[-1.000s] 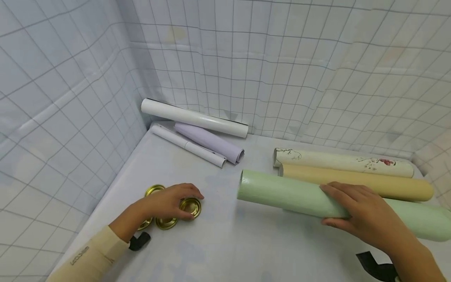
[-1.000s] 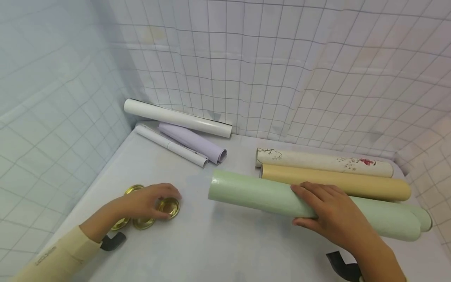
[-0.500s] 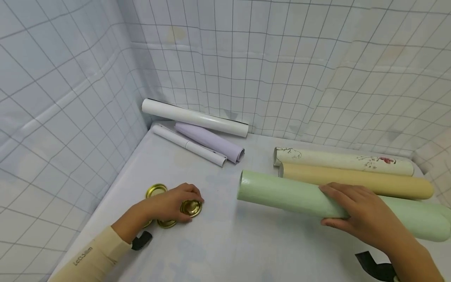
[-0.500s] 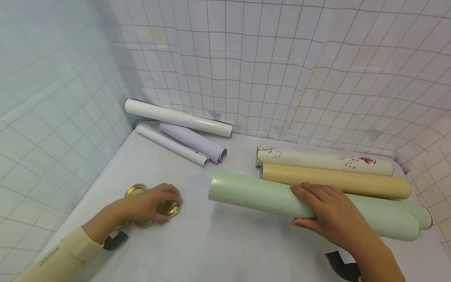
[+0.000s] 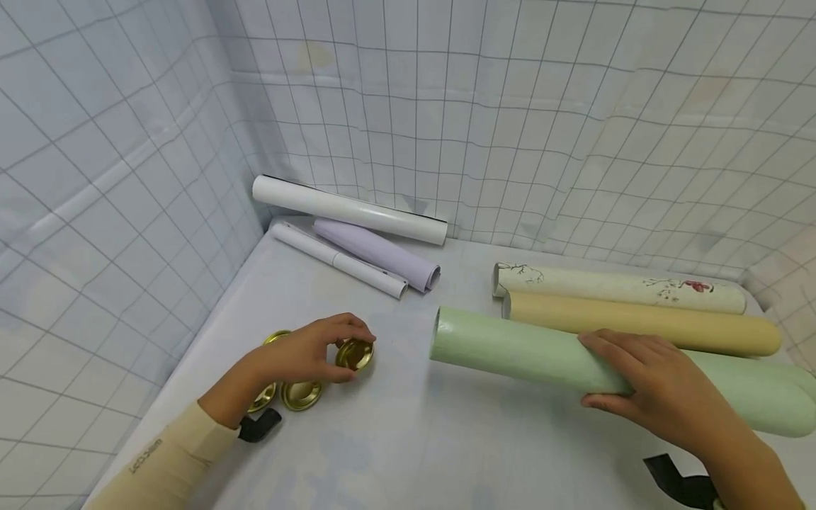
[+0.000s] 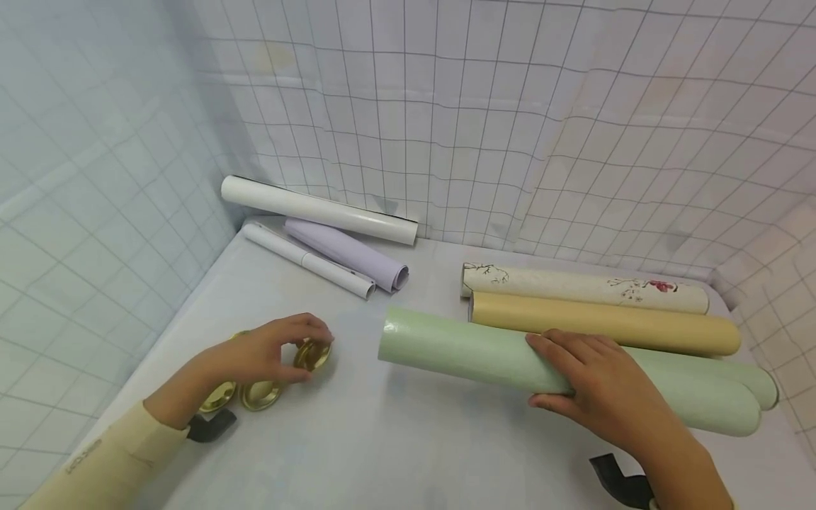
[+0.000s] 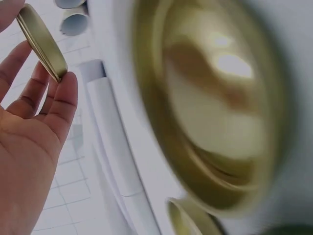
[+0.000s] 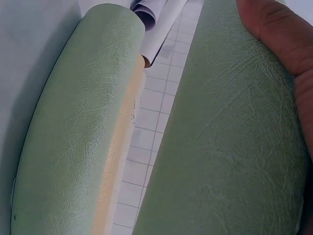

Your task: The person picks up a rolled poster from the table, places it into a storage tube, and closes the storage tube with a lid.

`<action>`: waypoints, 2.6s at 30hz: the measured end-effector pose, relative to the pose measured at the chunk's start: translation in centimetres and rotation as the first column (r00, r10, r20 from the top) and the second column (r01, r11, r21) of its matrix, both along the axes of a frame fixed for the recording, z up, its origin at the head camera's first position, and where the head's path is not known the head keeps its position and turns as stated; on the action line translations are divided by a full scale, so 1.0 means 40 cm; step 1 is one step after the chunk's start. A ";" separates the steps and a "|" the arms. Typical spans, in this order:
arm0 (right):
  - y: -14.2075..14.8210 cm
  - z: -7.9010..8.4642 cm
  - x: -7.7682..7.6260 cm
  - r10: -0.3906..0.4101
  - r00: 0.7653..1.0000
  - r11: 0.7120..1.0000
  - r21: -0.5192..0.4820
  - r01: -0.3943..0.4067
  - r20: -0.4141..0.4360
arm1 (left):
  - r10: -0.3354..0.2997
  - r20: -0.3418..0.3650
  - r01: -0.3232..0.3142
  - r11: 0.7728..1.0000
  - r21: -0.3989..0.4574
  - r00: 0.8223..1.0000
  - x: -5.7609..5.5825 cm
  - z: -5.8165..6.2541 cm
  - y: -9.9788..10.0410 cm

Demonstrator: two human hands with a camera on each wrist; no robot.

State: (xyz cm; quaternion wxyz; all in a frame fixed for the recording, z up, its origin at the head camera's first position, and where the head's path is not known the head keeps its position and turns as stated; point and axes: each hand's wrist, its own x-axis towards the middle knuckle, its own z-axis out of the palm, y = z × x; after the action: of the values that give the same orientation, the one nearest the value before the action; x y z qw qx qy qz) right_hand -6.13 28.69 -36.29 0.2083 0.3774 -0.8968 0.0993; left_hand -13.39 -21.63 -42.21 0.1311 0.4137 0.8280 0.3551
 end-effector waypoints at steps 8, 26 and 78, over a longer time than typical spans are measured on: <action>-0.003 0.002 0.000 0.003 1.000 1.000 -0.007 -0.003 0.000 | -0.023 0.019 0.019 0.978 0.207 1.000 0.003 0.029 0.046; -0.015 0.003 0.003 0.017 1.000 1.000 -0.020 -0.017 -0.012 | -0.093 0.058 0.049 0.850 0.524 0.994 0.026 0.076 0.154; -0.044 0.003 0.004 0.065 0.994 0.998 -0.015 -0.066 -0.088 | 0.006 0.054 -0.031 0.873 0.486 0.999 0.055 0.057 0.221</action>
State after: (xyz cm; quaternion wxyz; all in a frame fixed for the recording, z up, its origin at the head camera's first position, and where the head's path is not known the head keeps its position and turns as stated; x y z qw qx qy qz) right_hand -5.98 26.93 -36.17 0.2473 0.4087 -0.8731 0.0976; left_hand -11.20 -12.78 -39.94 0.0403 0.4163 0.7125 0.5634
